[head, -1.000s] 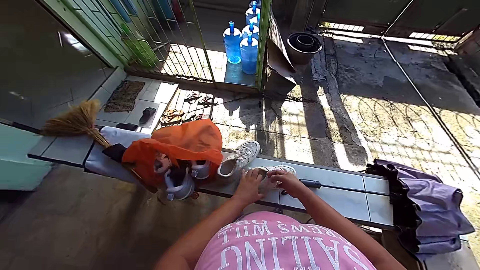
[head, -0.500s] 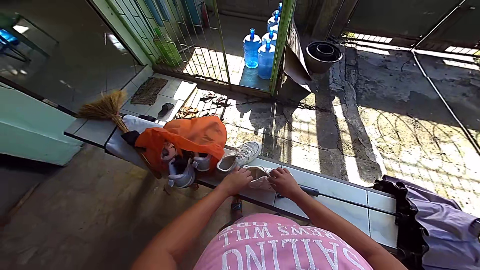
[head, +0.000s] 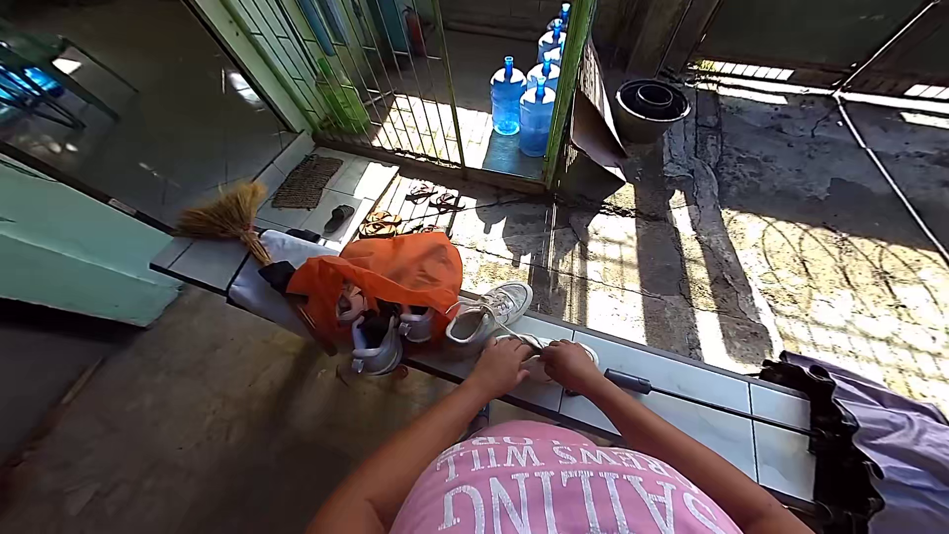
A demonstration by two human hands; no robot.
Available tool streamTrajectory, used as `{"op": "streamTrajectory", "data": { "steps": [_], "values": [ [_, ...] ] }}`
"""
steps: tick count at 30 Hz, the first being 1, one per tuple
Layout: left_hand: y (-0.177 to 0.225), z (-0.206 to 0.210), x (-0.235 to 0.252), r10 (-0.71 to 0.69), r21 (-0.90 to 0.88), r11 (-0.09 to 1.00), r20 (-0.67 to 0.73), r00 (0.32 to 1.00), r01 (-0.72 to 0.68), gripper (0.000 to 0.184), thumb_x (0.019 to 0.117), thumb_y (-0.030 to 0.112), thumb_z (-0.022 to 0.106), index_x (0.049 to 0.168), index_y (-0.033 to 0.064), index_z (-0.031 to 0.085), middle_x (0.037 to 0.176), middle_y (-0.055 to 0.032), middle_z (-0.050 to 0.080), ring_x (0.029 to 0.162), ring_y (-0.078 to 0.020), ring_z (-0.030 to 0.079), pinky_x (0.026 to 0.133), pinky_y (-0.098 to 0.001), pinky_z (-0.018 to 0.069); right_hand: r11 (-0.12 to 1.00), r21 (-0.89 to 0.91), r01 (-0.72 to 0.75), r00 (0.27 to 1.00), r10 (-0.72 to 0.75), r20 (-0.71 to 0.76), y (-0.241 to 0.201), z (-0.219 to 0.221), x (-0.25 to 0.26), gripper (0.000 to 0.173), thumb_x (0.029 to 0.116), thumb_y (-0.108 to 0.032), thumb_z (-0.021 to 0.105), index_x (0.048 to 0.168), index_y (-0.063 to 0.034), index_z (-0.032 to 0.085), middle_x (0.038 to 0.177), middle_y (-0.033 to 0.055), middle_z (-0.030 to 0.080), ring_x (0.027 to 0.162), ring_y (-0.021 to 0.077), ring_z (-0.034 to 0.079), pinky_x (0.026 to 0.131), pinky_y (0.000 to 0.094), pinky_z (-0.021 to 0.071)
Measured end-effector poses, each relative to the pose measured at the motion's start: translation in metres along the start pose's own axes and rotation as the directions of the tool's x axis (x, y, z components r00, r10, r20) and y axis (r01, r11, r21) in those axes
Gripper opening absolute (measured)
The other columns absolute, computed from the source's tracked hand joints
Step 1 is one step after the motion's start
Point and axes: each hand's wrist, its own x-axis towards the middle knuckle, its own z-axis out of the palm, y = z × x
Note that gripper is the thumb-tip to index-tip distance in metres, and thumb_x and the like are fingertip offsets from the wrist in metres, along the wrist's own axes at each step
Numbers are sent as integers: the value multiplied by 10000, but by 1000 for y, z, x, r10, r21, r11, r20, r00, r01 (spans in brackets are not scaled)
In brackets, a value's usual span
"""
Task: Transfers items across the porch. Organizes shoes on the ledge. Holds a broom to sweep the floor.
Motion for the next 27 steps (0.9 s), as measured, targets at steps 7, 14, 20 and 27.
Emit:
{"op": "streamTrajectory", "data": {
  "steps": [7, 14, 20, 27],
  "values": [
    [-4, -3, 14, -2, 114, 993, 130, 991, -13, 415, 1104, 312, 421, 1237, -15, 642, 1222, -219, 674, 1205, -382, 614, 1081, -575, 380, 991, 92, -101, 981, 84, 172, 11, -23, -1, 366, 997, -328, 649, 1169, -7, 688, 1101, 205, 704, 1076, 350, 662, 970, 590, 485],
    [1, 5, 12, 56, -48, 998, 122, 991, -51, 373, 1076, 271, 517, 1319, 9, 624, 1301, -235, 634, 1241, -431, 586, 1017, -637, 439, 996, 16, 89, 985, -90, 147, -10, -34, -20, 223, 978, -197, 673, 1051, -8, 768, 1193, 201, 689, 1246, 420, 544, 1080, 580, 402],
    [-2, 6, 12, 59, -37, 998, 103, 993, -55, 349, 1067, 254, 525, 1296, 19, 642, 1266, -218, 661, 1222, -415, 606, 997, -643, 450, 946, -294, -135, 952, 205, 225, -27, -25, -6, 569, 957, -578, 623, 1220, -83, 721, 1270, 173, 690, 1343, 426, 508, 1070, 673, 366],
    [4, 3, 14, 20, -11, 1000, 118, 993, -19, 340, 1066, 255, 523, 1285, 29, 652, 1285, -209, 658, 1233, -416, 601, 993, -641, 453, 911, -375, -173, 977, 207, 52, -32, 5, 2, 495, 1027, -480, 544, 1115, -40, 754, 1210, 184, 716, 1307, 397, 556, 1086, 642, 349]
  ]
}}
